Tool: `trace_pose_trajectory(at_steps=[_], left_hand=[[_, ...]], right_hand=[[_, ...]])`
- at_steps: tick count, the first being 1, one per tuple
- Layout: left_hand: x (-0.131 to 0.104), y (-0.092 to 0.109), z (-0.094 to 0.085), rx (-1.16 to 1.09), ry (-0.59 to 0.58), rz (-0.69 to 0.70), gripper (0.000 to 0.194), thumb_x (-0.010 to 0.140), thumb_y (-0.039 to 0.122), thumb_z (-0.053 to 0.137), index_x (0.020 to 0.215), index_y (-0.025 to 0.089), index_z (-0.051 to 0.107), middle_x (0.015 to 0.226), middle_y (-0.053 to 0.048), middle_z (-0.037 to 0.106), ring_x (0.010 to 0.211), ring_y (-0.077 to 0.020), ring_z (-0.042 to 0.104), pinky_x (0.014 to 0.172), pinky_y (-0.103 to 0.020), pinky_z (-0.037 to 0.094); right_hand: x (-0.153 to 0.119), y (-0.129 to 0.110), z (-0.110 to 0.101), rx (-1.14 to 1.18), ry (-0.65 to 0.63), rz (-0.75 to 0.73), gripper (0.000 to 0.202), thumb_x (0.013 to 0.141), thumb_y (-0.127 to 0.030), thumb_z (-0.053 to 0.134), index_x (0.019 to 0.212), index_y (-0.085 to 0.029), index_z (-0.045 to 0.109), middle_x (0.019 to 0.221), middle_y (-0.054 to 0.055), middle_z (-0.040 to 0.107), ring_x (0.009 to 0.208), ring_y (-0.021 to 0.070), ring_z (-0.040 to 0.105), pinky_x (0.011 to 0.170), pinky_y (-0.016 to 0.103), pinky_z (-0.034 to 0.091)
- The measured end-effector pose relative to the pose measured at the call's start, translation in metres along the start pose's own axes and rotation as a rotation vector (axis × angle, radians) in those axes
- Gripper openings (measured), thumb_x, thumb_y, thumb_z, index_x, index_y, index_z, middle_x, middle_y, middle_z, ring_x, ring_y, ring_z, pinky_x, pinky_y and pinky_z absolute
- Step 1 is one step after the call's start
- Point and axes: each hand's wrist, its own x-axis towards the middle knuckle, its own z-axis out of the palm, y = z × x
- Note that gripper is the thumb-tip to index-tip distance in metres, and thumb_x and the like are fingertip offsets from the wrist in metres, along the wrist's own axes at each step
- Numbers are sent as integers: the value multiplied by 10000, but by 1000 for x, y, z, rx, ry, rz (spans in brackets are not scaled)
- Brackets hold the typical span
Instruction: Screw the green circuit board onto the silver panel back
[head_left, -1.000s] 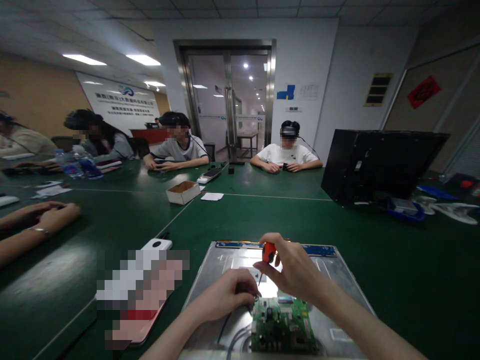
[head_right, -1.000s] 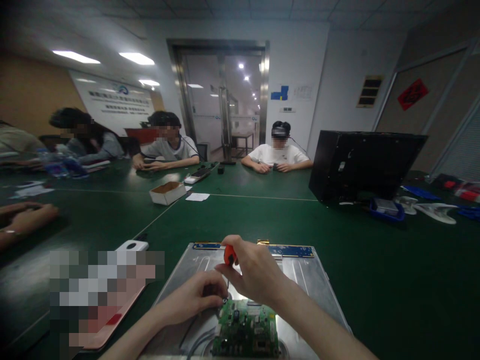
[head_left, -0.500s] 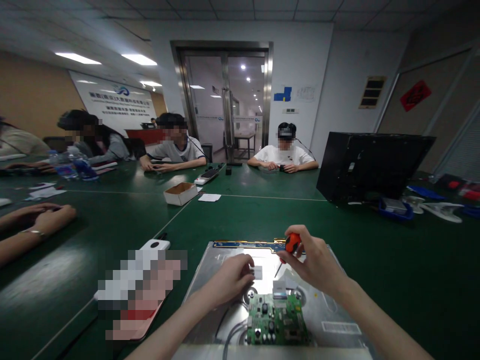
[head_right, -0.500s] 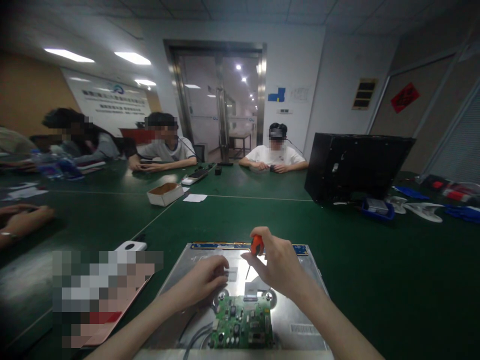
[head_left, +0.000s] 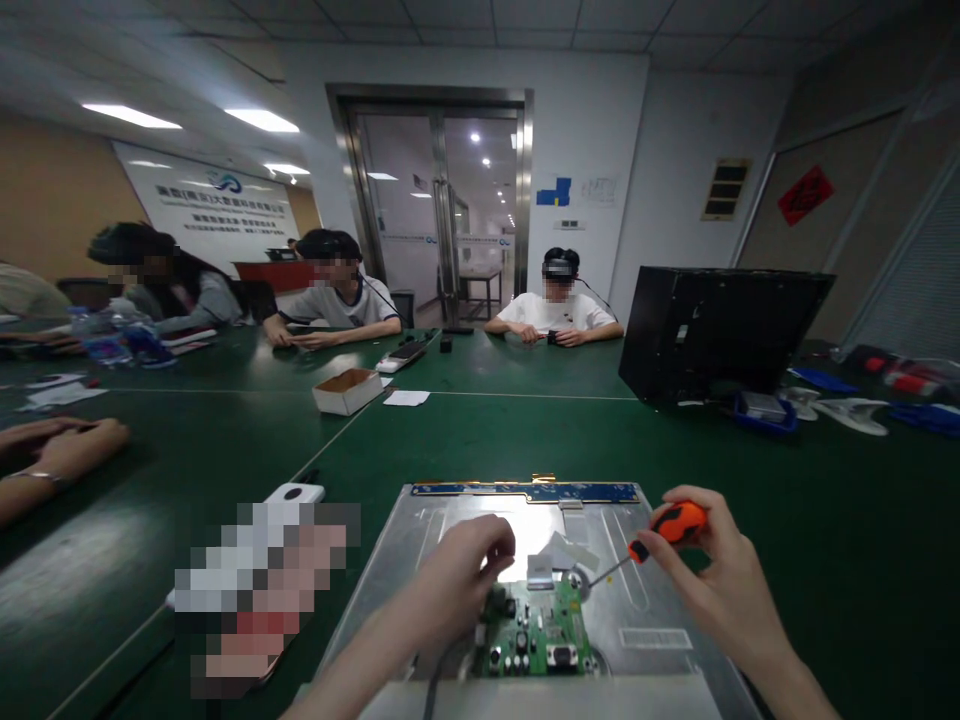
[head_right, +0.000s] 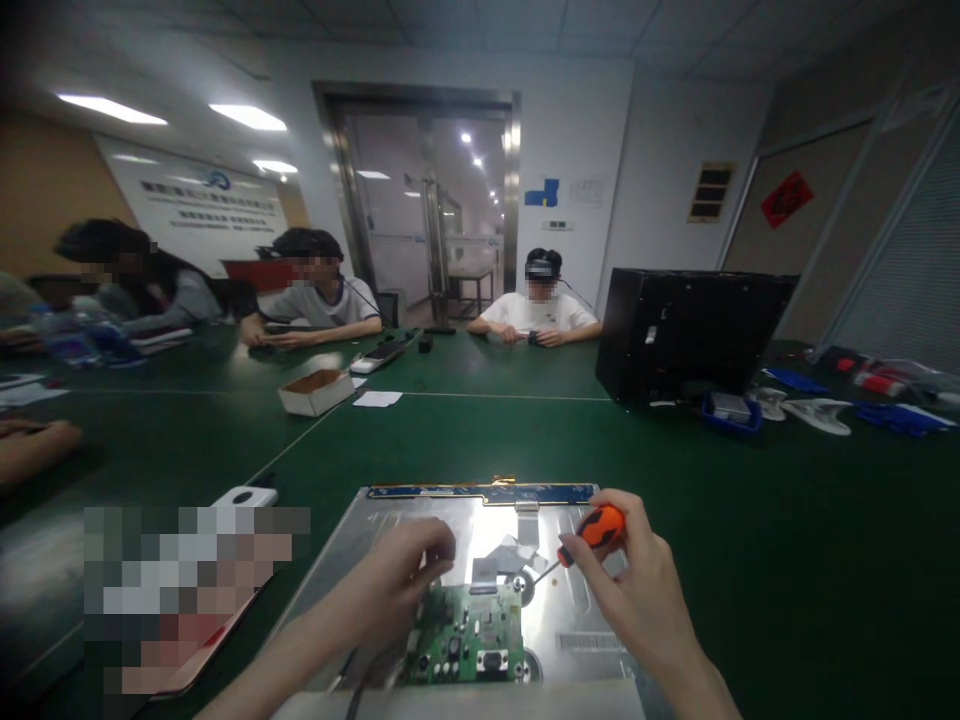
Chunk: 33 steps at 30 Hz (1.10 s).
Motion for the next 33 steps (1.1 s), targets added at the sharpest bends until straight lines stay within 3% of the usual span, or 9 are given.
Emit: trace_pose_trajectory(at_steps=[2,5,8,11,14,19,25,29,33], left_hand=[[-14,17,14,-82,-15,121,131,864,91,507,838,200,575,857,-29,648,756,-172,554,682,-270,386],[-27,31,43,-92,-70,189,131,834,86,563,878,210,570,917,-36,660,787,-179,570,669,-274,374],[-29,32,74,-11,-88,130,204,781,46,584,909,205,582,947,-60,655,843,-212,585,674,-293,366],[-24,28,98,89,-95,120,172,824,57,596,918,200,604,918,-70,640,863,-233,575,721,-321,368],[-20,23,114,108,-35,194,191,846,49,635,939,215,619,953,-59,643,923,-235,572,824,-339,380],[-18,15,123,94,63,262,211,808,87,734,936,226,639,1047,-55,646,1013,-254,562,977,-405,346],[-20,12,120,4,72,241,210,781,135,741,951,234,667,992,-24,659,958,-232,570,984,-408,363],[-21,12,122,69,241,328,135,846,127,725,903,228,657,925,17,672,890,-190,584,963,-356,378],[-19,10,127,190,358,429,114,913,219,760,876,220,652,876,36,681,825,-168,592,938,-332,376]], right_hand=[[-7,6,-6,11,31,34,491,851,-673,664,1083,-256,549,841,49,708,648,218,712,408,253,522],[-16,11,-11,34,59,82,506,824,-668,699,1084,-259,552,866,63,716,678,230,724,441,265,546],[-23,15,-12,15,66,127,518,835,-684,673,1109,-262,548,893,68,719,735,244,736,514,293,582],[-25,21,-14,-15,50,94,505,843,-668,671,1116,-265,538,866,56,726,750,246,744,570,311,601],[-26,26,-14,-12,36,66,478,848,-636,683,1111,-265,534,853,49,729,735,239,746,574,309,601],[-30,22,-9,-9,48,131,471,868,-641,653,1127,-264,537,885,63,723,766,247,742,520,290,552],[-31,13,-3,29,29,165,462,868,-639,639,1117,-266,529,875,52,724,787,242,735,560,289,544],[-30,14,-1,10,22,158,447,873,-622,633,1122,-266,526,863,41,719,768,230,726,580,289,543],[-28,22,-2,16,10,104,423,879,-578,657,1130,-263,528,850,33,728,763,222,737,598,283,563]])
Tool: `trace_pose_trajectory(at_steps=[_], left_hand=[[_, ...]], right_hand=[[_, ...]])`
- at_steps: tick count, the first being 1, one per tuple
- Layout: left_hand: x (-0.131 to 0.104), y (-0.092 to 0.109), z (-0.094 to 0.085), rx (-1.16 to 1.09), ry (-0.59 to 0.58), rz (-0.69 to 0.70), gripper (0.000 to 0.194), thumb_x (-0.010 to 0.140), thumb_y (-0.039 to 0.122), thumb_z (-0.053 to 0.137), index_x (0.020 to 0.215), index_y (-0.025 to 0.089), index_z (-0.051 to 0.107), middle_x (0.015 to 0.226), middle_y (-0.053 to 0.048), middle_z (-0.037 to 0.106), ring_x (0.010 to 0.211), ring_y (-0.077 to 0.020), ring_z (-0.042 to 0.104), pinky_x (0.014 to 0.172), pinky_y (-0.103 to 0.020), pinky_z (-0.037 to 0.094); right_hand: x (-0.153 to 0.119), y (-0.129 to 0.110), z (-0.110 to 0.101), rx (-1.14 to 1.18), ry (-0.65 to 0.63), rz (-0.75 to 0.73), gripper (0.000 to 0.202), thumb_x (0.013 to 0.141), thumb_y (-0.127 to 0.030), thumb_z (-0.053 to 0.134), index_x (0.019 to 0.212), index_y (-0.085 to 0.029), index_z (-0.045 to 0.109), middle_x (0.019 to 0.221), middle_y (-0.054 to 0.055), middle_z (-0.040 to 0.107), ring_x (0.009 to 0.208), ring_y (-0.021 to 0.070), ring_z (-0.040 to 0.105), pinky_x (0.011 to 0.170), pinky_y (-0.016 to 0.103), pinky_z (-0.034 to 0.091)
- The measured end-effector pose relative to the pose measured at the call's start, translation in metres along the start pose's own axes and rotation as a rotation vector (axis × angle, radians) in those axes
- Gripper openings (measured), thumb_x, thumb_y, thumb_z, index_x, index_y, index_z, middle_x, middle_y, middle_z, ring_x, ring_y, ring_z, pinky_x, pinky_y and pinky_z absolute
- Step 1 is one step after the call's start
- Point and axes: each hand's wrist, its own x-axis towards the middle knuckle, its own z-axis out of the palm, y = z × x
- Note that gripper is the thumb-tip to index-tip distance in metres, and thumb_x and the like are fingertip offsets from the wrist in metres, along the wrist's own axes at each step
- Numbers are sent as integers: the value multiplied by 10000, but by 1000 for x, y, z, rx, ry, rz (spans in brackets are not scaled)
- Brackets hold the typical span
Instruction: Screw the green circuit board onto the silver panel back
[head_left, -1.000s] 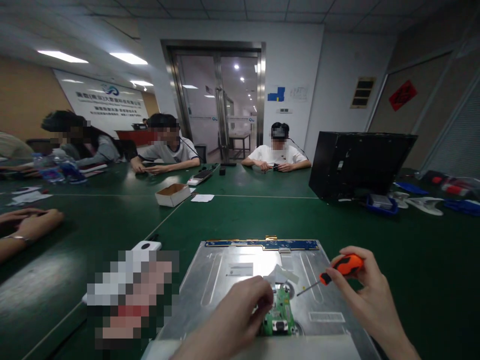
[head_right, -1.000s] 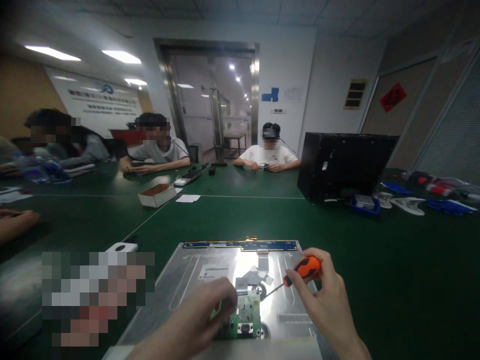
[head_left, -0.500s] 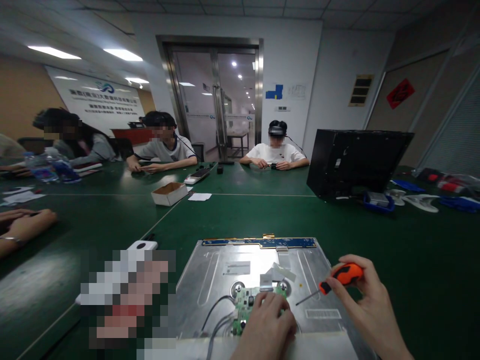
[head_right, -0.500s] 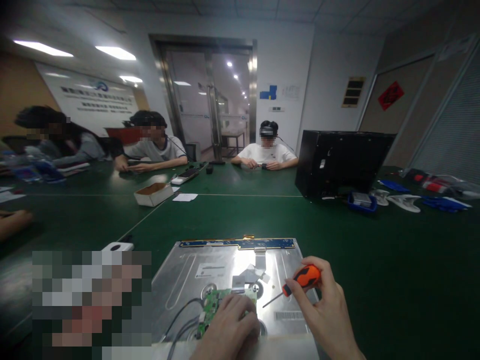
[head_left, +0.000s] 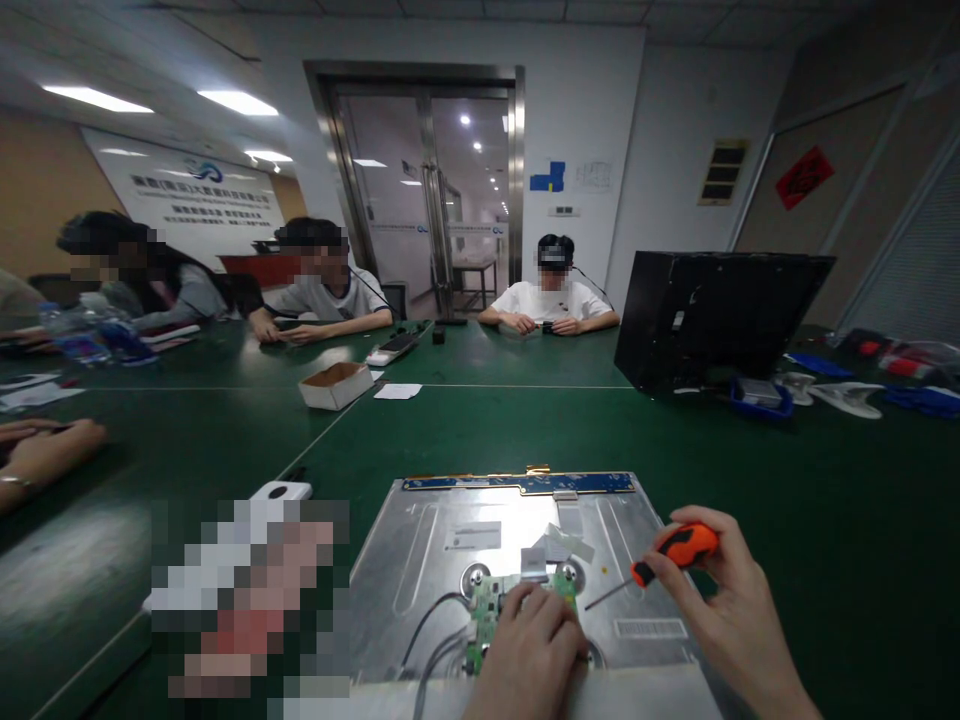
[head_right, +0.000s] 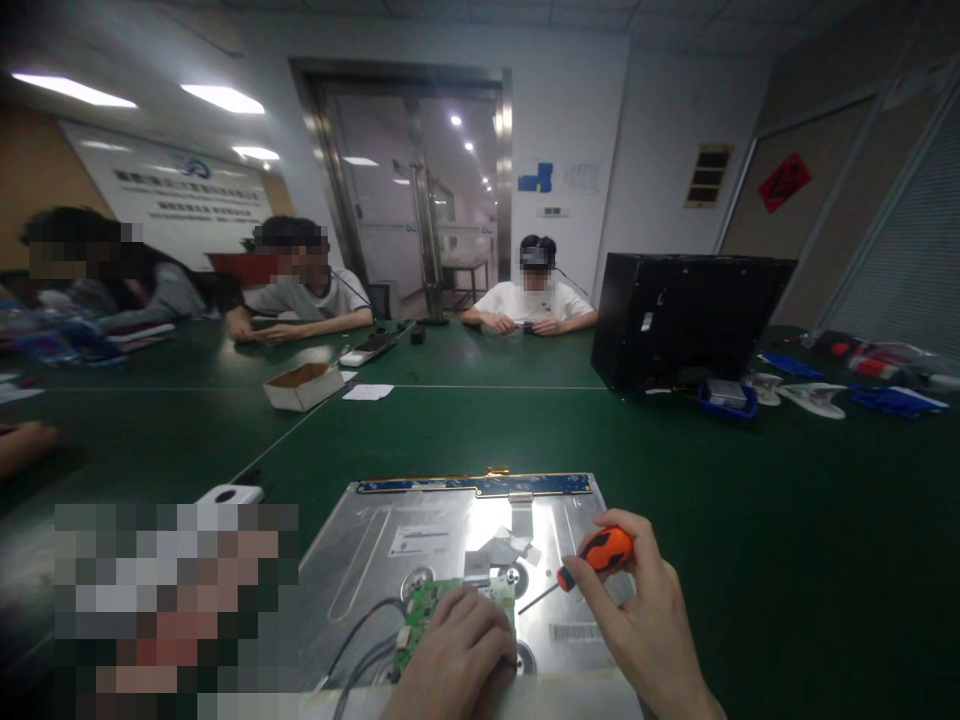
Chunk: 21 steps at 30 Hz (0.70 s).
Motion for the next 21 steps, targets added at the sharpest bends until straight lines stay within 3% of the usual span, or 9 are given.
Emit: trace_pose_trajectory(at_steps=[7,11,17,21], left_hand=[[2,1,-2,-48,30,67,115,965,285,719,904,227,640,878,45,679,821,-153,594,907,-308,362],[1,2,-2,-45,31,61,103,951,252,722,916,226,628,871,43,676,800,-159,584,868,-308,368],[4,6,-2,-118,158,10,119,854,134,672,839,212,583,805,40,644,755,-167,554,799,-293,368],[5,8,-5,-49,158,29,137,907,143,643,811,208,570,798,39,644,751,-168,552,821,-304,374]], right_hand=[[-1,4,0,-1,-11,2,434,878,-589,663,1135,-266,531,863,39,734,782,227,743,585,280,567],[-3,-4,2,1,7,50,455,877,-632,636,1127,-266,535,861,41,727,786,232,736,579,287,556],[-4,-6,1,8,17,65,472,863,-650,640,1114,-262,541,864,44,722,777,235,732,579,296,552],[-4,-4,0,-10,16,64,452,866,-624,640,1119,-261,547,860,42,720,769,234,730,597,304,559]])
